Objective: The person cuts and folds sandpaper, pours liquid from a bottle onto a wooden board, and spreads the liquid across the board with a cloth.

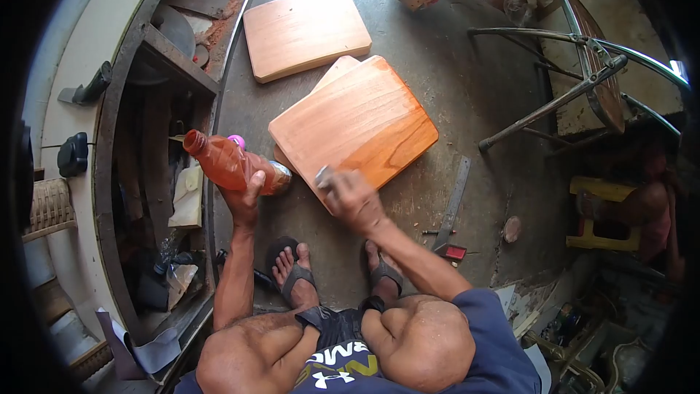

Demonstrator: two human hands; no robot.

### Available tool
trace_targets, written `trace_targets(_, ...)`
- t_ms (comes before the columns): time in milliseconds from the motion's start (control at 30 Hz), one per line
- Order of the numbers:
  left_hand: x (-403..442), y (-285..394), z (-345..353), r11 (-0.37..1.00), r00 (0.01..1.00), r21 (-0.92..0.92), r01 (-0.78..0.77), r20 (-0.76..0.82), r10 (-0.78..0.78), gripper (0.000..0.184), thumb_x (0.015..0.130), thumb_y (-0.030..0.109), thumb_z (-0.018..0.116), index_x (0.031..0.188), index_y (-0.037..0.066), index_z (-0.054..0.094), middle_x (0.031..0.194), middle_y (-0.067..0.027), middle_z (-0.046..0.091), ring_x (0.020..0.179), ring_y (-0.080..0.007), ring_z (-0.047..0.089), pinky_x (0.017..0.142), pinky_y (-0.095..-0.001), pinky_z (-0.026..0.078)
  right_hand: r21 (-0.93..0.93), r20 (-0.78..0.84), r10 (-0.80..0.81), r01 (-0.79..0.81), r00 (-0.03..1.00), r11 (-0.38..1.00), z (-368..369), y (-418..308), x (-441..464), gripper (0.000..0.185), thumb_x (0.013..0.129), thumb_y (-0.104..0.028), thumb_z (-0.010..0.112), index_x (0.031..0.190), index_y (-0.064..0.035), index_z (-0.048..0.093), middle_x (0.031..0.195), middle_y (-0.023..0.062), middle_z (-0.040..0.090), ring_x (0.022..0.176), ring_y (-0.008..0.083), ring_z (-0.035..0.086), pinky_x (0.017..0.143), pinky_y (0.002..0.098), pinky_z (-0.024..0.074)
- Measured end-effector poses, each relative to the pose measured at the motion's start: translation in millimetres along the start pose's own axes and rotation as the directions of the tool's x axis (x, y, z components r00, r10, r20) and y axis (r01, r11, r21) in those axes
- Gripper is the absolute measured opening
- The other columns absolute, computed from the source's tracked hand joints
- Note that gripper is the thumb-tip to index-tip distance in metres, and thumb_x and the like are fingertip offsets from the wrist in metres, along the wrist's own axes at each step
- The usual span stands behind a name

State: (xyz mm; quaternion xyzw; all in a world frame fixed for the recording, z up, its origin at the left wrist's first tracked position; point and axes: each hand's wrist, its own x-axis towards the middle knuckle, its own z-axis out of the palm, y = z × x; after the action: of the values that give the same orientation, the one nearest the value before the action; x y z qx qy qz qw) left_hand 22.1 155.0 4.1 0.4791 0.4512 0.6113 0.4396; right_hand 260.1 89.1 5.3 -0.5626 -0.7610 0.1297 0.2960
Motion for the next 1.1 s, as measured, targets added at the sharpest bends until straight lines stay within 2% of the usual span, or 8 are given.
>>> trace_targets(133, 6, 11, 7, 0.999, 0.999, -0.042, 0.004, 0.037, -0.003, 0.071, 0.078, 0.014, 0.074, 0.14, 0.002, 0.043, 0.118, -0.0069, 0.057, 0.108, -0.0208, 0.059, 0.104, -0.0398, 0.045, 0.025, -0.089, -0.004, 0.007, 0.996, 1.0, -13, 2, 12, 0.03, 0.083, -0.006, 0.069, 0.113, -0.0049, 0.068, 0.094, 0.0162, 0.067, 0.088, 0.0338, 0.065, 0.08, 0.0438, 0.055)
trace_targets(233, 8, 14, 4, 0.997, 0.984, -0.074, 0.035, 0.175, -0.022, 0.065, 0.079, 0.006, 0.071, 0.134, 0.002, 0.036, 0.093, -0.0064, 0.06, 0.084, -0.0181, 0.061, 0.088, -0.0355, 0.051, -0.138, -0.256, 0.345, -0.387, 0.903, 0.912, -65, 93, 52, 0.027, 0.089, -0.011, 0.06, 0.111, -0.0006, 0.073, 0.091, 0.0203, 0.068, 0.086, 0.0362, 0.065, 0.082, 0.0471, 0.0534)
trace_targets(367, 4, 22, 4, 0.996, 0.989, -0.082, 0.031, 0.148, -0.018, 0.06, 0.081, 0.005, 0.07, 0.131, 0.002, 0.038, 0.088, -0.0055, 0.06, 0.082, -0.0177, 0.062, 0.085, -0.0347, 0.051, -0.27, -0.347, 0.252, -0.353, 0.904, 0.896, -73, 167, 61, 0.023, 0.091, -0.012, 0.058, 0.103, 0.0029, 0.071, 0.09, 0.0227, 0.068, 0.084, 0.0368, 0.064, 0.082, 0.05, 0.0524)
trace_targets(433, -3, 16, 2, 0.996, 0.986, -0.083, 0.026, 0.169, -0.012, 0.06, 0.081, 0.005, 0.07, 0.131, 0.002, 0.038, 0.092, -0.0059, 0.061, 0.085, -0.0181, 0.062, 0.087, -0.0356, 0.051, -0.247, -0.167, 0.335, -0.369, 0.927, 0.896, -50, 117, 55, 0.019, 0.089, -0.013, 0.061, 0.101, -0.0023, 0.071, 0.09, 0.0194, 0.068, 0.085, 0.0369, 0.064, 0.082, 0.0484, 0.0534)
trace_targets(600, -14, 16, -3, 0.999, 0.986, -0.002, 0.049, 0.157, -0.048, 0.053, 0.081, 0.003, 0.069, 0.128, 0.005, 0.045, 0.102, -0.0055, 0.061, 0.096, -0.0192, 0.062, 0.096, -0.0381, 0.049, 0.109, -0.024, -0.038, 0.041, 0.999, 0.993, 15, -7, 17, 0.021, 0.083, -0.01, 0.07, 0.104, -0.0057, 0.069, 0.093, 0.0169, 0.067, 0.088, 0.035, 0.066, 0.08, 0.0448, 0.0551)
trace_targets(833, -22, 24, 0, 0.999, 0.952, 0.009, 0.041, 0.304, -0.041, 0.034, 0.085, 0.004, 0.069, 0.115, 0.006, 0.054, 0.098, -0.0042, 0.062, 0.091, -0.0181, 0.061, 0.092, -0.0357, 0.049, -0.407, -0.407, 0.272, -0.44, 0.872, 0.801, -85, 192, 77, 0.024, 0.089, -0.016, 0.062, 0.105, -0.0068, 0.077, 0.093, 0.0149, 0.074, 0.087, 0.03, 0.064, 0.079, 0.0422, 0.0546)
trace_targets(1000, -21, 34, 2, 0.994, 0.953, 0.004, 0.112, 0.283, -0.109, 0.031, 0.084, 0.003, 0.07, 0.112, 0.005, 0.057, 0.1, -0.0042, 0.063, 0.094, -0.0178, 0.062, 0.094, -0.0354, 0.048, -0.249, -0.03, 0.007, -0.015, 1.0, 0.969, -47, 112, 63, 0.024, 0.085, -0.013, 0.067, 0.106, -0.0098, 0.078, 0.091, 0.0096, 0.075, 0.087, 0.0261, 0.064, 0.084, 0.0395, 0.0528)
trace_targets(1100, -16, 33, 1, 0.993, 0.942, 0.016, 0.118, 0.313, -0.117, 0.039, 0.084, 0.003, 0.072, 0.119, 0.005, 0.055, 0.106, -0.0043, 0.063, 0.1, -0.0177, 0.062, 0.099, -0.0362, 0.047, -0.201, -0.14, 0.042, -0.07, 0.989, 0.977, -52, 105, 77, 0.022, 0.085, -0.013, 0.069, 0.105, -0.0112, 0.079, 0.087, 0.0096, 0.074, 0.085, 0.0253, 0.063, 0.082, 0.0398, 0.0521)
